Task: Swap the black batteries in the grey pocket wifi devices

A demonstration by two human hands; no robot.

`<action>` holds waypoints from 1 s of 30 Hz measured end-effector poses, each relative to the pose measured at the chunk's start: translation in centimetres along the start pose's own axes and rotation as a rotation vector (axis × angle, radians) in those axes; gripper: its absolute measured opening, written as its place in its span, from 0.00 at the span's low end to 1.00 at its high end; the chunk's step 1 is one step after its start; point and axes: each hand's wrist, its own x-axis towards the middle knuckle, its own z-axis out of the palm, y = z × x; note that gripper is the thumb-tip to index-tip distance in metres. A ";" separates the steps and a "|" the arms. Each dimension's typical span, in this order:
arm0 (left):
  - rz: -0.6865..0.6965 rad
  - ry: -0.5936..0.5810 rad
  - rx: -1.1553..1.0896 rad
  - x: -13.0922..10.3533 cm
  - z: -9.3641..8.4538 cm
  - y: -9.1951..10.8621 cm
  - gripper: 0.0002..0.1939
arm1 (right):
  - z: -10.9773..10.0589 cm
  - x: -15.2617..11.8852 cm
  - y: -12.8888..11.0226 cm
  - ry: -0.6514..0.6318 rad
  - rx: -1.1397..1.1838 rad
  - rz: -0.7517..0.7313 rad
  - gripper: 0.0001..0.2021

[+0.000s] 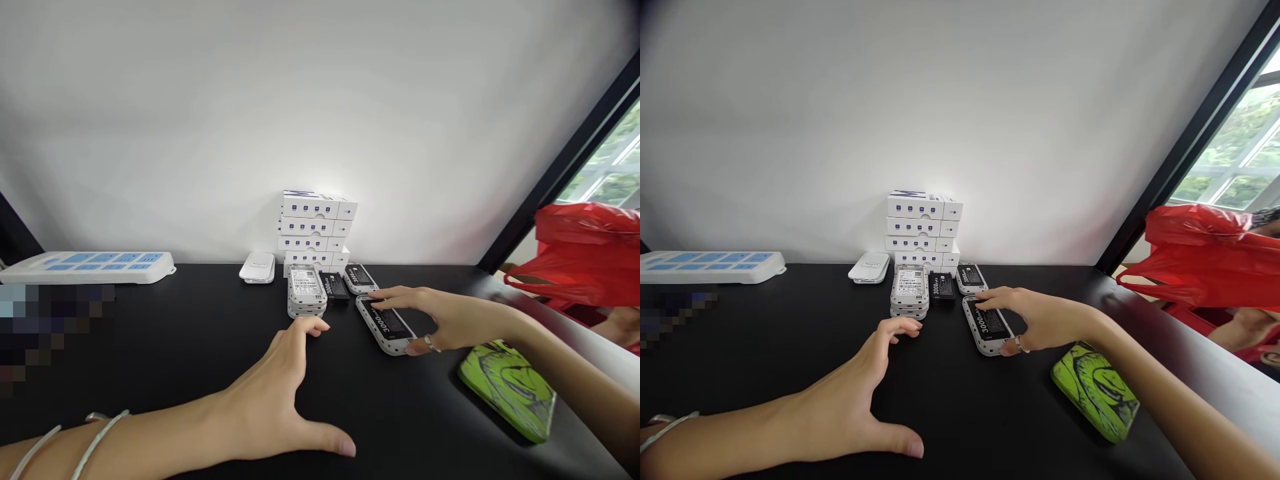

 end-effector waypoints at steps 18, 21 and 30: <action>0.035 0.126 0.004 0.0 0.4 0.3 0.44 | 2.1 10.3 -6.5 0.366 0.336 -0.061 0.11; 0.065 0.292 0.045 0.2 0.7 0.1 0.35 | 2.0 8.1 -6.8 0.416 0.346 -0.065 0.11; 0.078 0.179 0.051 0.2 0.8 -0.6 0.49 | 6.7 -0.3 -8.7 0.327 0.336 -0.026 0.12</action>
